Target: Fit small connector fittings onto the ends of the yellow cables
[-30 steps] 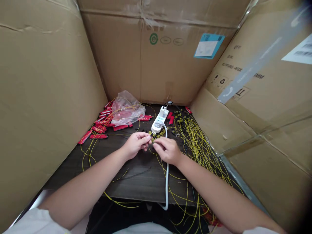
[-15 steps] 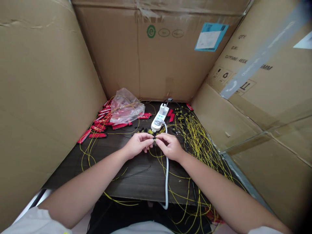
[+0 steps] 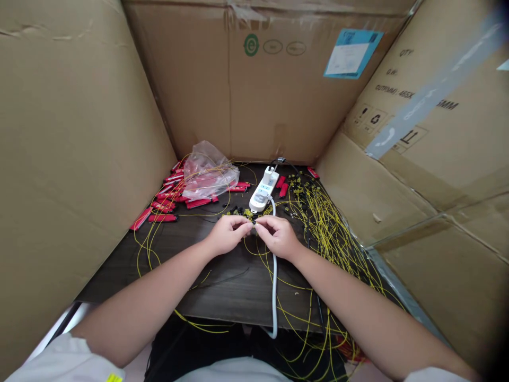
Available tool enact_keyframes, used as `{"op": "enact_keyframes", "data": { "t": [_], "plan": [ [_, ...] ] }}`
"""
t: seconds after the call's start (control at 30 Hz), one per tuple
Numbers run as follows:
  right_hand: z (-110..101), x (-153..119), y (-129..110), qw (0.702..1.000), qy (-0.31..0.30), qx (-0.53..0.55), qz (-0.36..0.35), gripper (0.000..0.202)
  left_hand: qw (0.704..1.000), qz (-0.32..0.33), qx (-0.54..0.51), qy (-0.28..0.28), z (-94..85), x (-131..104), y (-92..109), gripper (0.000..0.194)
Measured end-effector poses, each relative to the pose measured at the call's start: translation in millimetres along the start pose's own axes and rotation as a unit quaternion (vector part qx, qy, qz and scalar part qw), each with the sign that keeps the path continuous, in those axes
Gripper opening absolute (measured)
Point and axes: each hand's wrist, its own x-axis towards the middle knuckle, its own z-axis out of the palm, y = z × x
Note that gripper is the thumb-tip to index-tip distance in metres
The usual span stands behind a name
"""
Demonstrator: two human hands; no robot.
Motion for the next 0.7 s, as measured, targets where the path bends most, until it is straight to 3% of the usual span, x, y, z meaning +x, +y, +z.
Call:
{"op": "enact_keyframes", "data": {
  "t": [0.1,0.2,0.7],
  "plan": [
    [1.0,-0.2,3.4,0.998,0.009,0.047,0.047,0.020,0.987,-0.090,-0.127,-0.034,-1.8,2.2,-1.1,0.039],
    [1.4,-0.3,6.3,0.994,0.017,0.072,0.076,0.022,0.973,-0.127,-0.193,-0.019,-3.0,3.4,-1.6,0.039],
    [2.8,-0.1,1.7,0.996,0.016,0.054,0.070,0.024,0.970,-0.119,-0.207,-0.049,-1.4,1.7,2.5,0.030]
  ]
}}
